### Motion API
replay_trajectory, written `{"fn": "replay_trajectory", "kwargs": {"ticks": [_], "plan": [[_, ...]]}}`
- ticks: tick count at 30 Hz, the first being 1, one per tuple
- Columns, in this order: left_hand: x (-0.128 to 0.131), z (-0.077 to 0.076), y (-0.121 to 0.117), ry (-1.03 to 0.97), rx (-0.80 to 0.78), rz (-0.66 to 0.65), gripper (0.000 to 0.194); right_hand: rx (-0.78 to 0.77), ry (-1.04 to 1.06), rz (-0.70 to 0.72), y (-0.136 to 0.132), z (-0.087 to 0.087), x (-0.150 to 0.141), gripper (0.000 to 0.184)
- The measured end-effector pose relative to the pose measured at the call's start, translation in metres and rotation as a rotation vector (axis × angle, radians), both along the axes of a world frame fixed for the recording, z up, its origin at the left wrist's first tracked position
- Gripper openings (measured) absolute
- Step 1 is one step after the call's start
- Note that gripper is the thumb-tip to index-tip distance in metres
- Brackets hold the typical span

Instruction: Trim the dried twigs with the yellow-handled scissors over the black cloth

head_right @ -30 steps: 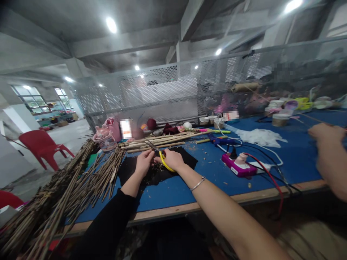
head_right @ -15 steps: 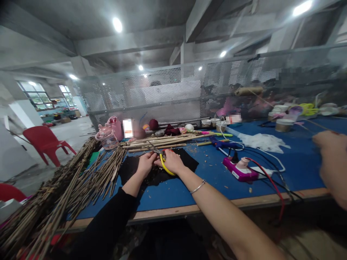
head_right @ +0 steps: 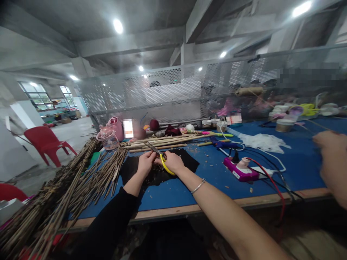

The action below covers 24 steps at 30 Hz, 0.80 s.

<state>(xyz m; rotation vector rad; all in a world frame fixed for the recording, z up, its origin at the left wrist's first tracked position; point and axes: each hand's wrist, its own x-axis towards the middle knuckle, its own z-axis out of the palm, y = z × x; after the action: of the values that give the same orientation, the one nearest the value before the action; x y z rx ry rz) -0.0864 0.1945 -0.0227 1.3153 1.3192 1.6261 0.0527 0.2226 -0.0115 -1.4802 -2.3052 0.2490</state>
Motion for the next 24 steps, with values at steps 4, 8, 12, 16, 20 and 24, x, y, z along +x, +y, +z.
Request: {"fn": "replay_trajectory", "kwargs": {"ticks": [4,8,12,16,20,24], "plan": [[0.0004,0.0020,-0.0007,-0.019,0.001,-0.011,0.026,0.025,-0.014,-0.001,-0.0014,0.0026,-0.0004,0.053],[0.0027,0.0015,0.0003,-0.150,-0.025,-0.108,0.027,0.043,-0.035,-0.008,0.0016,0.0024,0.0015,0.054],[0.0017,-0.0015,0.0033,-0.192,-0.029,-0.089,0.025,0.052,-0.057,-0.005,0.0054,-0.0005,0.0038,0.053],[-0.0007,-0.0037,0.0053,-0.236,-0.055,-0.055,0.027,0.065,-0.061,-0.004,0.0056,-0.0030,0.0034,0.056],[-0.0004,-0.0025,0.0037,-0.191,-0.027,-0.061,0.024,0.100,-0.020,0.041,0.0044,-0.0033,0.0019,0.057],[0.0017,0.0000,0.0015,-0.173,-0.027,-0.071,0.023,0.152,-0.016,0.053,0.0038,-0.0018,0.0011,0.055]]}}
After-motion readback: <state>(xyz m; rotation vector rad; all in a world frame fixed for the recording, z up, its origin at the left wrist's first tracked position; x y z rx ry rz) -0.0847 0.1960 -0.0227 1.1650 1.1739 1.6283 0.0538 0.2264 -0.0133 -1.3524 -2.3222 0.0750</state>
